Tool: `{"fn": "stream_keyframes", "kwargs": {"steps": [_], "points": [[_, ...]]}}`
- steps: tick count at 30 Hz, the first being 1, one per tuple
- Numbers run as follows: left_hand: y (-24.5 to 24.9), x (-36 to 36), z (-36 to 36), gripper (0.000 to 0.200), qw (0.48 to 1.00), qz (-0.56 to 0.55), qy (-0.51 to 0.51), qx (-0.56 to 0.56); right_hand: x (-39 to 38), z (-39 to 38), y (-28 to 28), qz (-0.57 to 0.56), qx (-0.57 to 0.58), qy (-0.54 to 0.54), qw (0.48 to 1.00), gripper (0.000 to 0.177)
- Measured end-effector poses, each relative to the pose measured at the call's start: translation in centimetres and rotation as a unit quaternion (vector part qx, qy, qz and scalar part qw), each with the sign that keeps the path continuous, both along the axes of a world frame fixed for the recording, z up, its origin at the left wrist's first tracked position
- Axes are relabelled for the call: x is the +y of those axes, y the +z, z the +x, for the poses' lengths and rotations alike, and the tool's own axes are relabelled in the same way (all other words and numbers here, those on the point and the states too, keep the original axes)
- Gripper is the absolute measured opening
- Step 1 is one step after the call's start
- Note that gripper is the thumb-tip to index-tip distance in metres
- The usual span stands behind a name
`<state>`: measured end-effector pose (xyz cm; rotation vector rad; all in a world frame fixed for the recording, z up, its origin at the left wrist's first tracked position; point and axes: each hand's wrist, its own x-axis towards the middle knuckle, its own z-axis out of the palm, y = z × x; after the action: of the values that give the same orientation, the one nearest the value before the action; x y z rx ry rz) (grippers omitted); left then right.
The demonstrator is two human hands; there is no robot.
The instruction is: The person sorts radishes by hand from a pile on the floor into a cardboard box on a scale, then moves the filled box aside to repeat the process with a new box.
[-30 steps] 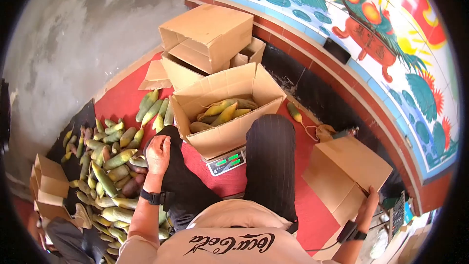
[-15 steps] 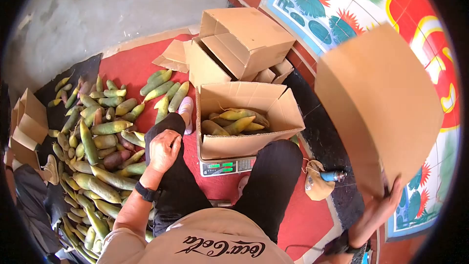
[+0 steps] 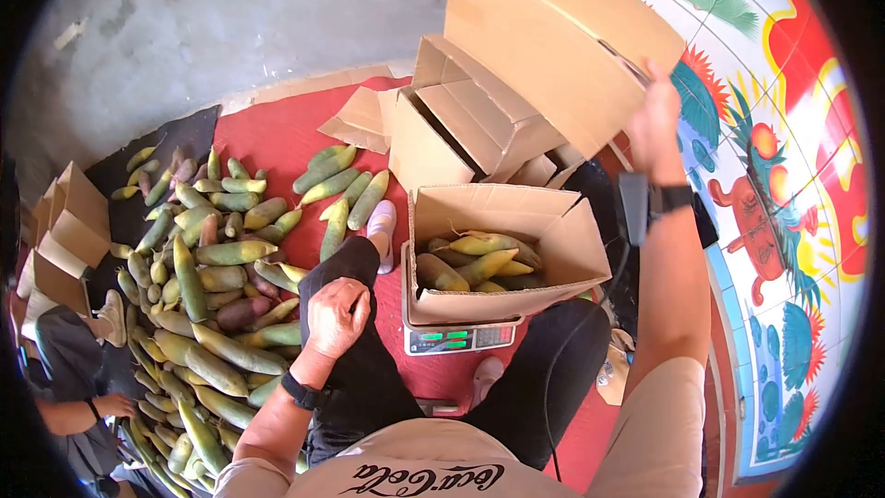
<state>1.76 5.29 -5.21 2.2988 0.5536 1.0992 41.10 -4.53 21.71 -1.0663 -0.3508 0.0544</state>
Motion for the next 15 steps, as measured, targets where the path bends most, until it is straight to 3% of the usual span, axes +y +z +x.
{"fn": "stream_keyframes", "kwargs": {"steps": [3, 6, 12, 15], "points": [[0.3, 0.0, 0.1, 0.006, 1.000, 0.005, 0.010, 0.012, 3.4, 2.2, -1.8, 0.009, 0.030, 0.059, 0.998, 0.036], [0.5, 0.0, 0.1, 0.008, 0.999, 0.006, 0.015, 0.030, 4.3, 4.5, -3.8, -0.076, 0.042, 0.053, 0.995, 0.032], [0.7, 0.0, 0.5, 0.009, 0.999, 0.012, 0.011, 0.030, 2.1, 6.2, -4.9, -0.149, 0.016, 0.064, 0.987, 0.039], [0.8, -0.1, 0.7, 0.007, 0.999, 0.013, 0.008, 0.032, 0.2, 6.4, -4.4, -0.179, -0.007, 0.126, 0.976, 0.047]]}}
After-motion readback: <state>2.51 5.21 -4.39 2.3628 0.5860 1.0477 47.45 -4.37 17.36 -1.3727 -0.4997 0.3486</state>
